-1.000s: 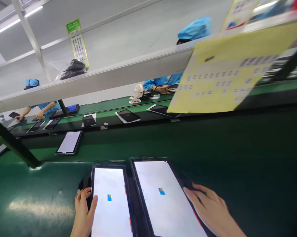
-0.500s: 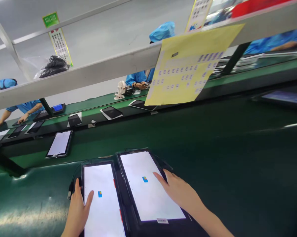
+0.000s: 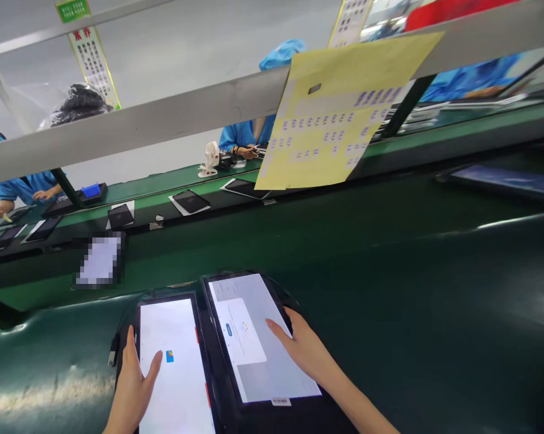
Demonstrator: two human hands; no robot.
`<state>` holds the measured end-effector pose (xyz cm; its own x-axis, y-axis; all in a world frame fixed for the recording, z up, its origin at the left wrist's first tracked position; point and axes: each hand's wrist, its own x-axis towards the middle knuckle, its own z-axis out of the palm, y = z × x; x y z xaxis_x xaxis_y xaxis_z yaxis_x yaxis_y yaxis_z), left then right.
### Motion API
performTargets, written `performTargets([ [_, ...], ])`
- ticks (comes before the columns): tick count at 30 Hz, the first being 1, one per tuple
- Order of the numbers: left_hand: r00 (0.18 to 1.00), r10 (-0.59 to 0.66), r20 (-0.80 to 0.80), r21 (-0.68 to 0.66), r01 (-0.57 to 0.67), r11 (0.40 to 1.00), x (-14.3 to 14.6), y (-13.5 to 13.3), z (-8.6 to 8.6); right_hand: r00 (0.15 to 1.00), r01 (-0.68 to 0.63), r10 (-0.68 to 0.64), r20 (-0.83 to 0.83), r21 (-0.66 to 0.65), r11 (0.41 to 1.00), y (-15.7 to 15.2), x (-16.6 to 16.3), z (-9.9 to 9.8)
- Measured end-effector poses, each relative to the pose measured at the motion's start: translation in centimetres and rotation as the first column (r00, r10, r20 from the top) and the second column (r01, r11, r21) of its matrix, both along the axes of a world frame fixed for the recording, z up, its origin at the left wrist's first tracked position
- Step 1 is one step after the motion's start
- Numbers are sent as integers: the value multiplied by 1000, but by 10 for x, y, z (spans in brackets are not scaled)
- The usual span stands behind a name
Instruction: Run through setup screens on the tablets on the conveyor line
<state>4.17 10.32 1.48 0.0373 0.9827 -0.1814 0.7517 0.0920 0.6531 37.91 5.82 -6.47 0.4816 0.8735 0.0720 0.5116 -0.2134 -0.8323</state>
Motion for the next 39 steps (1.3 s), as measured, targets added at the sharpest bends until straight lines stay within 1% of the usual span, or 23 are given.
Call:
performTargets([
  [3,1000,-15,-10,44,15,999,-1,0,-6,1000,-1,1,-1,7,1000,-1,-2,-3],
  [5,1000,-9,-2,66,9,998,-2,0,-9,1000,19,-19,22,27,999,-3,-4,-2],
  [7,1000,11,-1,80,-11,997,-2,0,-10,992,55,-66,107,102,993,-7,-7,6],
  [9,999,32,-12,76,-31,997,-2,0,-11,973,52,-97,210,211,976,-12,-11,21],
  [10,999,37,-20,73,-36,997,-2,0,-11,964,27,-94,250,259,966,-14,-13,29],
  [12,999,35,-37,77,-32,997,-1,1,-11,950,-85,-31,310,353,932,-17,-18,45],
  [14,998,36,-52,89,-32,996,-1,1,-11,924,-243,71,377,431,869,-18,-24,55],
  [16,997,51,-52,88,-47,995,-1,1,-11,873,-408,189,450,460,788,-19,-30,57],
  [18,997,64,-35,73,-62,995,-1,1,-10,819,-523,294,492,432,735,-19,-35,55],
  [20,998,66,-20,74,-64,995,-2,1,-10,783,-581,361,506,391,714,-20,-38,52],
  [22,998,62,-13,89,-60,994,-2,0,-10,771,-598,387,506,365,714,-21,-39,48],
  [27,999,45,-9,102,-44,994,-3,0,-12,764,-603,395,511,346,719,-22,-38,45],
  [31,999,40,-15,91,-39,995,-2,2,-12,735,-629,452,506,259,733,-22,-40,46],
  [34,998,60,-2,82,-60,995,-2,2,-11,727,-634,492,479,193,749,-22,-41,46],
  [39,998,70,2,105,-69,992,-3,1,-13,733,-628,490,472,192,754,-22,-41,43],
])
